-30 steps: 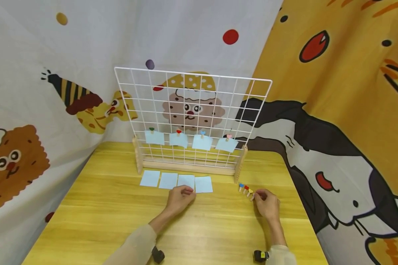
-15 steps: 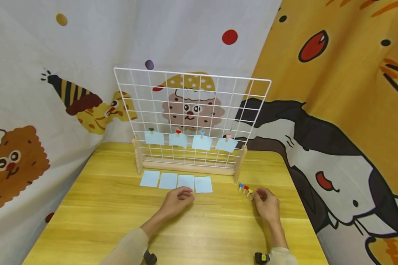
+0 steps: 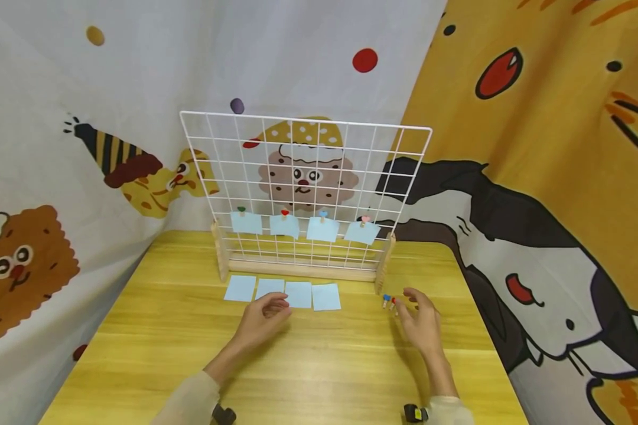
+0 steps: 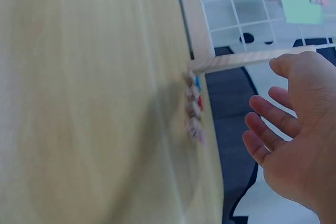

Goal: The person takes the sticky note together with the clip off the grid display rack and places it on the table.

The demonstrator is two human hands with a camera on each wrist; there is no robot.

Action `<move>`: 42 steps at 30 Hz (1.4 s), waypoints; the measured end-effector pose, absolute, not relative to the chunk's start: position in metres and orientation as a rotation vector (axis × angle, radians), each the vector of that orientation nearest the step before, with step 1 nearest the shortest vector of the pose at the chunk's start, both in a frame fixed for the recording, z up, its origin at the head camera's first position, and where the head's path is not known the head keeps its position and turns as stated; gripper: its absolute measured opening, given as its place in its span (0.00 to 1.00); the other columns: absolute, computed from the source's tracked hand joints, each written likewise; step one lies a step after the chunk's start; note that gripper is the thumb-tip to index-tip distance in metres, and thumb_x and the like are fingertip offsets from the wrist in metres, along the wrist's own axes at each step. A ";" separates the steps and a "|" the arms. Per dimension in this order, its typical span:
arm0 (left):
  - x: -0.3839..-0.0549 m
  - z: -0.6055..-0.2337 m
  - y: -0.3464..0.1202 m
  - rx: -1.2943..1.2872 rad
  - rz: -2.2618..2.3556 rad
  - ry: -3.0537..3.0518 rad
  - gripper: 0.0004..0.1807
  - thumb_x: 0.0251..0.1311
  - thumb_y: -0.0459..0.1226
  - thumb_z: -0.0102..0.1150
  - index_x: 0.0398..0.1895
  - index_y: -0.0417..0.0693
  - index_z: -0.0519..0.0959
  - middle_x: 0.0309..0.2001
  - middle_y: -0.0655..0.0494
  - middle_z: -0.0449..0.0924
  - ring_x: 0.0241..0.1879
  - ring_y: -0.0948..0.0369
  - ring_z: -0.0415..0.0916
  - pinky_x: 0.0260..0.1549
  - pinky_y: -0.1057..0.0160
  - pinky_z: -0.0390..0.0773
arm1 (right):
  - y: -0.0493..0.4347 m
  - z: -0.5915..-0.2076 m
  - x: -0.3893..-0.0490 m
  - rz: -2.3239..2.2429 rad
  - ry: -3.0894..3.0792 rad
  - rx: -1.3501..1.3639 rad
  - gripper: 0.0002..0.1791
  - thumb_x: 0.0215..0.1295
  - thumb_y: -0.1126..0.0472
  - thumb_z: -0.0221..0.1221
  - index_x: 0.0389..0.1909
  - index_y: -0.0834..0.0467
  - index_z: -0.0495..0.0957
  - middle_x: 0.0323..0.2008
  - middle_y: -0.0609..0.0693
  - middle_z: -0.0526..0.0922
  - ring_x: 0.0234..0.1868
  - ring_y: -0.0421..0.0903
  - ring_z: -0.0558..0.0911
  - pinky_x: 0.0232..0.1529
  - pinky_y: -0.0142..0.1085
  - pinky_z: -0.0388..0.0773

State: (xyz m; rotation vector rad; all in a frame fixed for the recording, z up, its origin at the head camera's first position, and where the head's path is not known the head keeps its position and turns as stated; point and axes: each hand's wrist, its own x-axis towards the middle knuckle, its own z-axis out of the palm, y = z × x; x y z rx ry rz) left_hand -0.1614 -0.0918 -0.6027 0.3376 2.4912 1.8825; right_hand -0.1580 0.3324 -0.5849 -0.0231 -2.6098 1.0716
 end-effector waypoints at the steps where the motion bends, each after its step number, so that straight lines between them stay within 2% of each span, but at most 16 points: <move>1: -0.162 -0.602 -0.095 0.321 1.885 2.497 0.24 0.76 0.42 0.74 0.68 0.38 0.84 0.56 0.40 0.92 0.54 0.53 0.91 0.50 0.68 0.88 | 0.330 -0.583 -0.159 1.068 -2.600 -0.004 0.24 0.85 0.52 0.65 0.71 0.61 0.81 0.63 0.64 0.89 0.61 0.65 0.86 0.62 0.59 0.83; 4: -0.162 -0.599 -0.104 0.262 1.909 2.506 0.25 0.75 0.42 0.75 0.68 0.39 0.84 0.57 0.39 0.92 0.55 0.53 0.91 0.50 0.68 0.88 | 0.323 -0.578 -0.161 1.062 -2.560 0.044 0.23 0.83 0.55 0.67 0.71 0.63 0.82 0.63 0.63 0.90 0.61 0.64 0.87 0.60 0.45 0.84; 6: -0.162 -0.598 -0.110 0.226 1.937 2.512 0.23 0.75 0.42 0.76 0.67 0.42 0.85 0.57 0.39 0.92 0.55 0.53 0.91 0.51 0.68 0.88 | 0.318 -0.574 -0.163 1.070 -2.542 0.077 0.24 0.82 0.56 0.68 0.71 0.63 0.82 0.63 0.63 0.89 0.61 0.64 0.87 0.59 0.32 0.81; 8: -0.163 -0.597 -0.116 0.192 1.967 2.513 0.22 0.74 0.41 0.76 0.67 0.46 0.86 0.58 0.39 0.91 0.56 0.53 0.91 0.52 0.67 0.88 | 0.313 -0.570 -0.165 1.077 -2.522 0.120 0.24 0.82 0.58 0.68 0.71 0.65 0.81 0.63 0.64 0.89 0.62 0.64 0.86 0.59 0.25 0.77; 11: -0.164 -0.596 -0.126 0.157 1.987 2.530 0.21 0.74 0.41 0.76 0.67 0.50 0.86 0.60 0.38 0.91 0.57 0.52 0.91 0.54 0.67 0.88 | 0.306 -0.565 -0.168 1.065 -2.499 0.179 0.24 0.81 0.60 0.69 0.71 0.65 0.81 0.64 0.64 0.88 0.62 0.64 0.86 0.59 0.25 0.76; 16: -0.166 -0.592 -0.141 0.132 2.004 2.574 0.23 0.73 0.41 0.77 0.68 0.47 0.85 0.62 0.37 0.89 0.59 0.49 0.91 0.56 0.67 0.88 | 0.295 -0.559 -0.174 1.027 -2.431 0.266 0.23 0.76 0.64 0.72 0.68 0.66 0.83 0.61 0.65 0.89 0.59 0.66 0.87 0.58 0.25 0.77; 18: -0.167 -0.591 -0.146 0.129 2.001 2.597 0.24 0.73 0.41 0.77 0.68 0.47 0.85 0.63 0.37 0.89 0.60 0.48 0.91 0.56 0.67 0.88 | 0.290 -0.557 -0.176 1.003 -2.411 0.290 0.23 0.74 0.65 0.73 0.66 0.66 0.84 0.59 0.65 0.90 0.58 0.65 0.88 0.56 0.29 0.80; 20: -0.168 -0.589 -0.152 0.121 1.993 2.621 0.23 0.74 0.41 0.77 0.68 0.47 0.85 0.64 0.37 0.89 0.61 0.47 0.91 0.56 0.68 0.88 | 0.284 -0.554 -0.179 0.979 -2.401 0.308 0.22 0.73 0.65 0.74 0.65 0.65 0.85 0.57 0.65 0.91 0.56 0.64 0.88 0.55 0.38 0.84; 22: -0.168 -0.587 -0.156 0.113 1.988 2.642 0.24 0.74 0.41 0.76 0.68 0.46 0.84 0.64 0.37 0.89 0.62 0.46 0.90 0.55 0.69 0.88 | 0.279 -0.552 -0.181 0.979 -2.407 0.325 0.22 0.74 0.64 0.74 0.65 0.63 0.85 0.57 0.65 0.90 0.56 0.63 0.88 0.55 0.41 0.84; 28: -0.172 -0.580 -0.170 0.111 1.995 2.710 0.23 0.73 0.39 0.77 0.67 0.43 0.85 0.65 0.37 0.89 0.64 0.39 0.89 0.54 0.69 0.88 | 0.261 -0.545 -0.188 1.038 -2.415 0.411 0.23 0.76 0.63 0.72 0.69 0.59 0.84 0.62 0.63 0.89 0.59 0.62 0.87 0.58 0.27 0.77; 32: -0.175 -0.577 -0.177 0.142 2.001 2.761 0.22 0.73 0.38 0.77 0.66 0.42 0.85 0.64 0.41 0.90 0.63 0.37 0.89 0.53 0.67 0.90 | 0.247 -0.539 -0.193 1.063 -2.385 0.488 0.24 0.74 0.64 0.73 0.68 0.60 0.84 0.63 0.62 0.89 0.59 0.61 0.87 0.59 0.25 0.76; 36: -0.178 -0.575 -0.183 0.162 2.006 2.795 0.23 0.74 0.37 0.76 0.68 0.42 0.85 0.65 0.41 0.90 0.63 0.37 0.89 0.52 0.70 0.89 | 0.234 -0.535 -0.197 1.069 -2.355 0.561 0.24 0.72 0.65 0.74 0.67 0.62 0.84 0.62 0.63 0.89 0.58 0.63 0.87 0.59 0.44 0.85; 39: -0.180 -0.572 -0.187 0.164 2.014 2.803 0.23 0.74 0.37 0.76 0.68 0.42 0.84 0.66 0.42 0.89 0.64 0.35 0.88 0.51 0.74 0.87 | 0.224 -0.532 -0.200 1.073 -2.348 0.607 0.25 0.71 0.65 0.74 0.67 0.63 0.84 0.63 0.63 0.89 0.59 0.64 0.87 0.58 0.61 0.85; 42: -0.183 -0.567 -0.192 0.160 2.018 2.814 0.23 0.74 0.37 0.75 0.69 0.42 0.84 0.65 0.44 0.90 0.64 0.35 0.87 0.51 0.77 0.86 | 0.213 -0.527 -0.205 1.079 -2.334 0.645 0.25 0.70 0.66 0.74 0.67 0.63 0.84 0.64 0.64 0.89 0.59 0.63 0.87 0.57 0.62 0.86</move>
